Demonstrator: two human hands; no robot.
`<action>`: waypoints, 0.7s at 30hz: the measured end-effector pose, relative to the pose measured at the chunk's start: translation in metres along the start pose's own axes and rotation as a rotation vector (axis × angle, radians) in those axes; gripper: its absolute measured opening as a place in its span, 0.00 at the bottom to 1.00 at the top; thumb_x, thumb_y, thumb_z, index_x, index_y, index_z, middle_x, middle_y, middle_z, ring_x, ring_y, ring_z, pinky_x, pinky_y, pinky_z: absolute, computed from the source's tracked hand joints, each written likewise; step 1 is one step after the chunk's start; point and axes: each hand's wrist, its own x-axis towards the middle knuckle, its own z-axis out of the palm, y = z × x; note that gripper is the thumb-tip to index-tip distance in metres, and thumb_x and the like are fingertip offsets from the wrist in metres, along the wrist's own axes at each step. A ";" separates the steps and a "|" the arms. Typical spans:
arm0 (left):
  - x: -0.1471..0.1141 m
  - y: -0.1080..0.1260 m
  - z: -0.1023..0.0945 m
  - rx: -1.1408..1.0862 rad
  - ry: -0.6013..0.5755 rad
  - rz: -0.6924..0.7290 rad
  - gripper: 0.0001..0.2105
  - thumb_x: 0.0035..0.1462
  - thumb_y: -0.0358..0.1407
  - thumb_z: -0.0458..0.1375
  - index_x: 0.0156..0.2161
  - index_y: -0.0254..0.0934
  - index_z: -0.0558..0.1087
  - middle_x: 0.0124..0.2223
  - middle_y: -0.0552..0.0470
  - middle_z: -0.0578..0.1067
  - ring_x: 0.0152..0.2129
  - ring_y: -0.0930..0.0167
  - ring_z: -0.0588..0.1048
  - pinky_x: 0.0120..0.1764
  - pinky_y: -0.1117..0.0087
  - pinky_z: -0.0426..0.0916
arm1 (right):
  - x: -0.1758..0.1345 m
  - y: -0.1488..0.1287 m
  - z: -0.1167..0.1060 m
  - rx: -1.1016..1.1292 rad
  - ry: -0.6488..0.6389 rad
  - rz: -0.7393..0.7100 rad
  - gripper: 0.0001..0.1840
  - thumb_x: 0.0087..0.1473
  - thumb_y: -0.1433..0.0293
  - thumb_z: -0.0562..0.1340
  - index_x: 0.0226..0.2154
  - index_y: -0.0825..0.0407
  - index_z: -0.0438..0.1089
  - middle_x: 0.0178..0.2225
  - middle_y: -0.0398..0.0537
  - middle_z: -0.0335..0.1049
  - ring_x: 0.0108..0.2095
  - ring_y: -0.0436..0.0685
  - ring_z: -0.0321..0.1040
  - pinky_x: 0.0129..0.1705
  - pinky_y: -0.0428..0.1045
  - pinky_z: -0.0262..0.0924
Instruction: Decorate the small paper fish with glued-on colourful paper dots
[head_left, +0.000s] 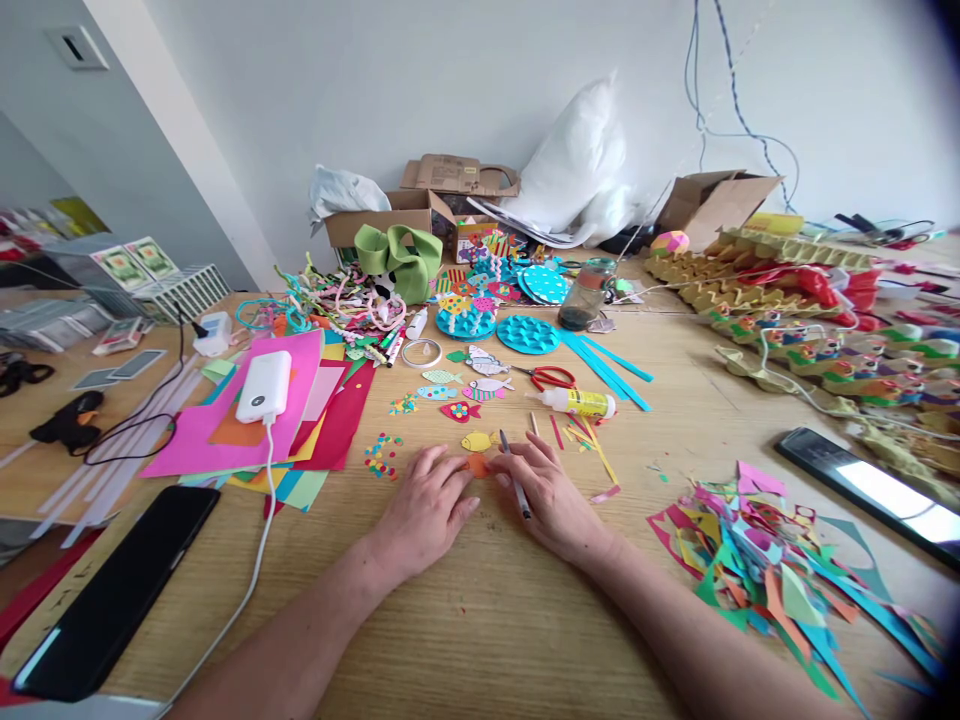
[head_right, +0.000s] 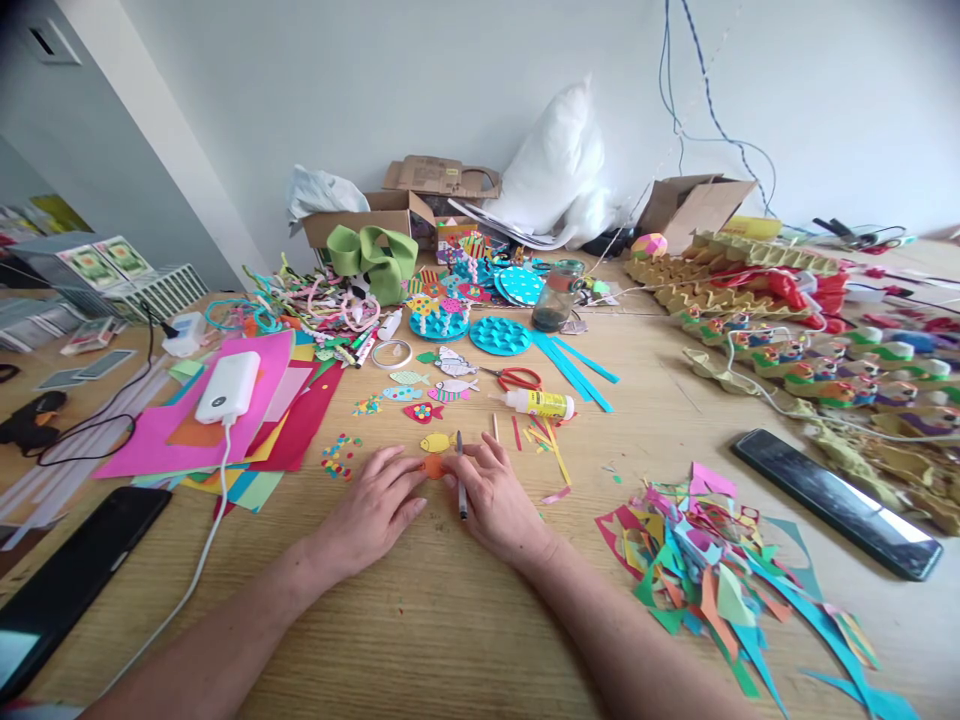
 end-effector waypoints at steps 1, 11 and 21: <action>0.000 0.000 0.000 0.002 0.000 -0.001 0.16 0.65 0.38 0.51 0.55 0.38 0.69 0.56 0.46 0.71 0.57 0.59 0.62 0.59 0.48 0.60 | 0.000 0.000 0.000 -0.002 0.001 0.000 0.13 0.62 0.76 0.51 0.46 0.49 0.66 0.39 0.50 0.75 0.47 0.58 0.67 0.61 0.66 0.49; 0.000 -0.003 0.001 -0.027 0.011 0.023 0.15 0.65 0.38 0.51 0.54 0.39 0.70 0.54 0.46 0.72 0.57 0.59 0.62 0.59 0.47 0.60 | 0.001 -0.001 -0.002 -0.041 -0.011 -0.005 0.12 0.62 0.76 0.51 0.44 0.50 0.67 0.36 0.51 0.74 0.46 0.60 0.67 0.56 0.63 0.55; 0.000 -0.001 0.002 0.007 0.012 -0.021 0.16 0.64 0.39 0.52 0.54 0.37 0.69 0.56 0.45 0.71 0.57 0.58 0.62 0.59 0.49 0.60 | 0.000 0.000 -0.002 -0.024 -0.022 -0.020 0.10 0.60 0.75 0.54 0.42 0.50 0.68 0.35 0.50 0.74 0.46 0.61 0.66 0.55 0.63 0.56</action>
